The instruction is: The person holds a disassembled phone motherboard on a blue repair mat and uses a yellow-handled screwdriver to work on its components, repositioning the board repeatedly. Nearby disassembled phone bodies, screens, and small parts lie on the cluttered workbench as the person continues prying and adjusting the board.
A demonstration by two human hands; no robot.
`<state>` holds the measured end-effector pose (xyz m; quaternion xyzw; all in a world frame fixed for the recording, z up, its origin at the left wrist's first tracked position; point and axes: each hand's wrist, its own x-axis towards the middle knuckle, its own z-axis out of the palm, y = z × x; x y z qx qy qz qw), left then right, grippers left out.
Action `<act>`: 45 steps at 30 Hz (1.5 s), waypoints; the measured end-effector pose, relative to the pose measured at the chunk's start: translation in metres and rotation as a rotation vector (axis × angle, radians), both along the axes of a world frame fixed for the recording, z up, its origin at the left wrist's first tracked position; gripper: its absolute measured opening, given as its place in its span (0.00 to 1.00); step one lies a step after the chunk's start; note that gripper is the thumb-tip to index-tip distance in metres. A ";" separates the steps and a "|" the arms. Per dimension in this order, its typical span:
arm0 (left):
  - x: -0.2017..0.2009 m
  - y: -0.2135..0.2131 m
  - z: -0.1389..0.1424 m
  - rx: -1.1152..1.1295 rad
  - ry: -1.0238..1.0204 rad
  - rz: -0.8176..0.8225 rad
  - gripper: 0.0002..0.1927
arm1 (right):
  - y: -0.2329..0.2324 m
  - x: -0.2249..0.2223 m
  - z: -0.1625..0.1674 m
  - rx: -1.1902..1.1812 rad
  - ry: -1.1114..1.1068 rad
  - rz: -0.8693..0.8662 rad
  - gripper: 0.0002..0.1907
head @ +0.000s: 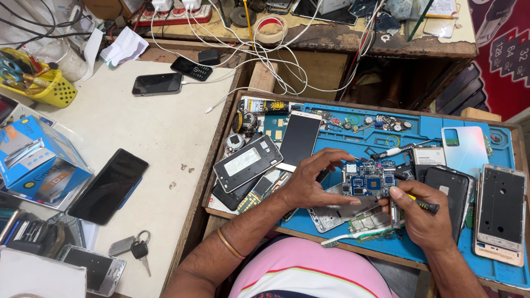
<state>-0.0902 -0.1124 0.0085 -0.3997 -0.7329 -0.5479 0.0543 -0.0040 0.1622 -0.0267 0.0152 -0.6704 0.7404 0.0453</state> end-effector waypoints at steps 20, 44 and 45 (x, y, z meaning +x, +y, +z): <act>-0.031 -0.011 -0.008 0.070 -0.001 0.096 0.40 | -0.034 -0.013 0.051 0.313 0.451 -0.321 0.09; -0.050 0.049 -0.037 -0.003 0.102 0.070 0.42 | 0.011 -0.032 0.026 0.587 0.536 0.003 0.16; -0.050 0.046 -0.035 -0.002 0.091 0.069 0.42 | 0.012 -0.032 0.027 0.580 0.536 0.007 0.16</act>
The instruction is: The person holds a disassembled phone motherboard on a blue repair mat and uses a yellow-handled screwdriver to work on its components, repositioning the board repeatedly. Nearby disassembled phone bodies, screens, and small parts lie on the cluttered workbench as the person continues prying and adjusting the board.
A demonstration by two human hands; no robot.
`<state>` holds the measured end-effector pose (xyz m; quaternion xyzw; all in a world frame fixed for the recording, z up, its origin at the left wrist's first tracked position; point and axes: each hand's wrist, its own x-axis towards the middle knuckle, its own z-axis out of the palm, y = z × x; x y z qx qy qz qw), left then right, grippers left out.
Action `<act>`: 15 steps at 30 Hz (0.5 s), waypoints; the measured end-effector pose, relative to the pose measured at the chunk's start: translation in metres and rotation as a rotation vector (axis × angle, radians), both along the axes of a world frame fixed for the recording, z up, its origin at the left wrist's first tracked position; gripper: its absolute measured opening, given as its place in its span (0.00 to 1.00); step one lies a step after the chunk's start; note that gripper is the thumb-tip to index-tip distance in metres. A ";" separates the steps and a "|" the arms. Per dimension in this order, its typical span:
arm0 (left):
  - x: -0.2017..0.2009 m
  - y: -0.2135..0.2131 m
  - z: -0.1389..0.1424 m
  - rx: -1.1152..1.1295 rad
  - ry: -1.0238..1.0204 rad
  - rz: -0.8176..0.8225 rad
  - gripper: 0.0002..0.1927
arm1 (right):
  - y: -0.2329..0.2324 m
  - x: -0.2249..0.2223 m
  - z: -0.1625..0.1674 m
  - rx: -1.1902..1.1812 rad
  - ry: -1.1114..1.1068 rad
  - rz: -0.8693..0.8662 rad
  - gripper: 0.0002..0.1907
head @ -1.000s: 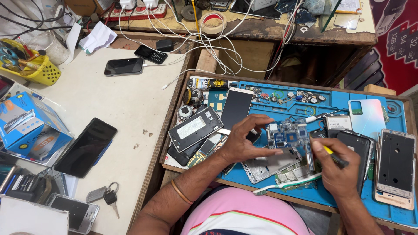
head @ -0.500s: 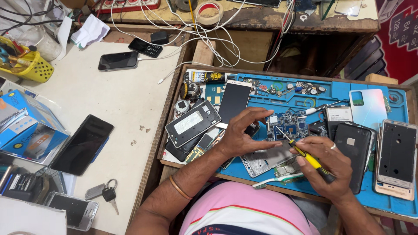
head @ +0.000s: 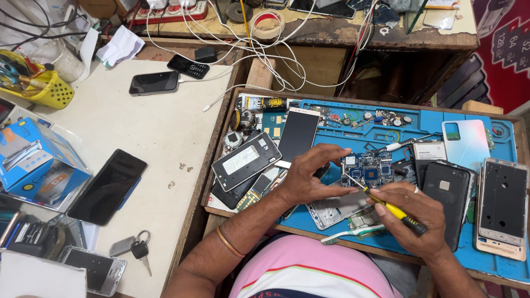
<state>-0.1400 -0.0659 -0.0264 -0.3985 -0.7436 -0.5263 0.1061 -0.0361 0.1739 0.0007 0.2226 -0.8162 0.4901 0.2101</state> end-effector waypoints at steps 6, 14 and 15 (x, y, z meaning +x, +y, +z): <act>0.006 0.008 0.004 0.040 0.005 -0.027 0.41 | 0.006 0.006 -0.004 -0.126 -0.084 0.012 0.15; 0.011 0.004 0.012 0.022 0.000 -0.016 0.41 | 0.009 0.010 0.003 -0.081 -0.123 0.035 0.16; 0.012 0.005 0.013 0.020 -0.001 -0.010 0.41 | 0.010 0.010 0.003 -0.087 -0.130 0.036 0.16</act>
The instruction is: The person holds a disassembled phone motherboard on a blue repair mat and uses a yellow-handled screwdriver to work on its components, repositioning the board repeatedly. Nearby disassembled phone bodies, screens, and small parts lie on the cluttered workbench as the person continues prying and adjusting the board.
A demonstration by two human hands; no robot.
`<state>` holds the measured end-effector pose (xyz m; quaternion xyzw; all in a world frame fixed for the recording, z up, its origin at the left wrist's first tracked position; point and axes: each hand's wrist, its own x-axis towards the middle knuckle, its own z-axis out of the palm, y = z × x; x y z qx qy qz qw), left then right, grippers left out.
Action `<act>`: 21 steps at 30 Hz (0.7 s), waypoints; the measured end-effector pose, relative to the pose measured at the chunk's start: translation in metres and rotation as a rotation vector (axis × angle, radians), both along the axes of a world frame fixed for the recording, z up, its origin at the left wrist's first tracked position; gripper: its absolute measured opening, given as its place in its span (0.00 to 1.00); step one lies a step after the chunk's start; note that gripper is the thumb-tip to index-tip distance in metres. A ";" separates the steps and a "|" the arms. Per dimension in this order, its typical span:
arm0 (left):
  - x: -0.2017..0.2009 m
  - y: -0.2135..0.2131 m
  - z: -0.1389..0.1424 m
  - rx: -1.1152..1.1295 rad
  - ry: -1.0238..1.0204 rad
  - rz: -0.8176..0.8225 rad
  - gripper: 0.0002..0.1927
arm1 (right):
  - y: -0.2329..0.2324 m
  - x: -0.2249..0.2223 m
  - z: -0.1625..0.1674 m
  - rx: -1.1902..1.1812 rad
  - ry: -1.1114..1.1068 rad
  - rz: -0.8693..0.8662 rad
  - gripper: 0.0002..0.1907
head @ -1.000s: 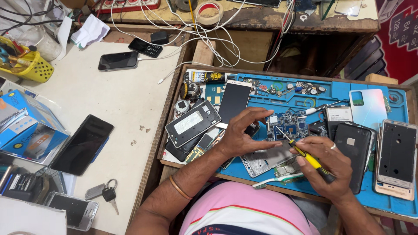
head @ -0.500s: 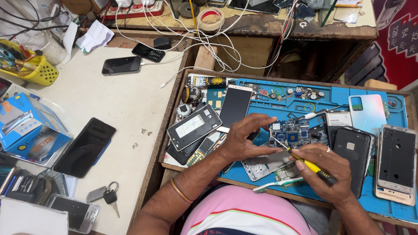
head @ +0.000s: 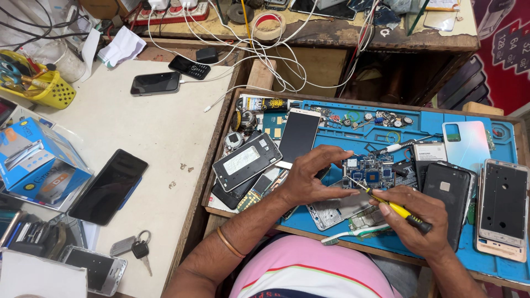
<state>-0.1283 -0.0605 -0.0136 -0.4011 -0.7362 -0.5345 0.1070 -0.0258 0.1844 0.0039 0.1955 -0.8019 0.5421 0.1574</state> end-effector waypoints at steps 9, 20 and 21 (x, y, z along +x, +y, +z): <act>0.008 -0.009 0.017 -0.002 0.004 -0.002 0.41 | -0.008 0.009 0.010 -0.078 -0.040 -0.014 0.14; 0.009 -0.004 0.019 -0.002 -0.008 -0.008 0.41 | -0.003 0.010 0.012 -0.060 -0.054 -0.013 0.13; 0.009 -0.004 0.020 0.003 0.002 -0.010 0.41 | -0.002 0.009 0.012 -0.053 -0.052 -0.012 0.14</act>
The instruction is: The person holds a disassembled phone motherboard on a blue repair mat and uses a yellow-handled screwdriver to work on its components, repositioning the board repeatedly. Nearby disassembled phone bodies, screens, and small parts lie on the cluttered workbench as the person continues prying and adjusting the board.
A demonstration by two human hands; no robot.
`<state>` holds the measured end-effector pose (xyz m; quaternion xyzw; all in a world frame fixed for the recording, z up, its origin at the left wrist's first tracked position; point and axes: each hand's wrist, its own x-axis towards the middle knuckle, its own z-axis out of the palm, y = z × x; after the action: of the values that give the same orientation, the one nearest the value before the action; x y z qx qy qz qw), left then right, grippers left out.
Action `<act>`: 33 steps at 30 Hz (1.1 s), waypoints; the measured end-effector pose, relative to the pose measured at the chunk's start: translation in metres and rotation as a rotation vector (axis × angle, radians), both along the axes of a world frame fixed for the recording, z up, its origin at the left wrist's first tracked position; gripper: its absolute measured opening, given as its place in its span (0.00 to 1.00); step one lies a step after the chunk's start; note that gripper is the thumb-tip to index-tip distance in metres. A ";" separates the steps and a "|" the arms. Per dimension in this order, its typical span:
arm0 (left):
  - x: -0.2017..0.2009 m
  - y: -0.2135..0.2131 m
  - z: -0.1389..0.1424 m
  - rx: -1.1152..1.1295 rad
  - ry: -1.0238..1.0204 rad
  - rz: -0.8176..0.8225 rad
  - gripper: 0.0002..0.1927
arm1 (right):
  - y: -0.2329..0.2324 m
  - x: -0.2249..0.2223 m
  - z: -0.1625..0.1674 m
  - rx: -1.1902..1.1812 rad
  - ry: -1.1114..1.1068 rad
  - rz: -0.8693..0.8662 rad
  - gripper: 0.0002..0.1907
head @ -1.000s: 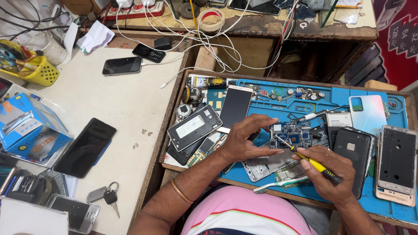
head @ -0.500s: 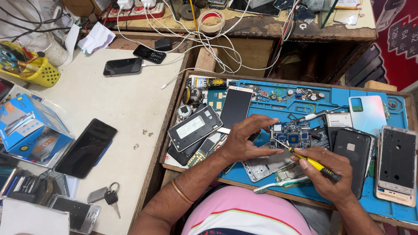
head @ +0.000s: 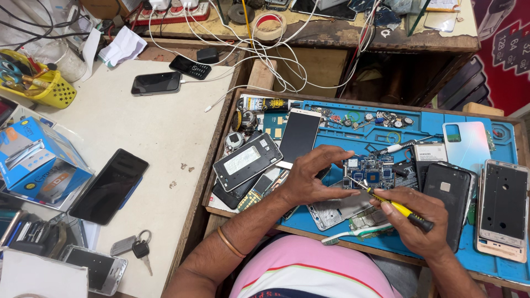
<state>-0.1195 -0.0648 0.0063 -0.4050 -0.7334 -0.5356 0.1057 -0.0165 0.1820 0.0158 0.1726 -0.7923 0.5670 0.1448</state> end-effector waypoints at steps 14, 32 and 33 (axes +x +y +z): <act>0.001 -0.002 0.006 0.040 0.040 -0.032 0.40 | 0.004 -0.001 0.003 0.018 -0.012 0.040 0.13; -0.001 -0.006 0.015 0.039 0.013 -0.040 0.40 | -0.001 -0.001 0.010 -0.051 -0.028 0.042 0.13; 0.000 -0.006 0.015 0.033 0.021 -0.038 0.40 | -0.002 -0.001 0.010 -0.033 -0.042 0.042 0.13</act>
<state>-0.1198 -0.0704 0.0213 -0.4230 -0.7154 -0.5452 0.1099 -0.0179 0.1803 0.0253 0.1749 -0.7820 0.5863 0.1189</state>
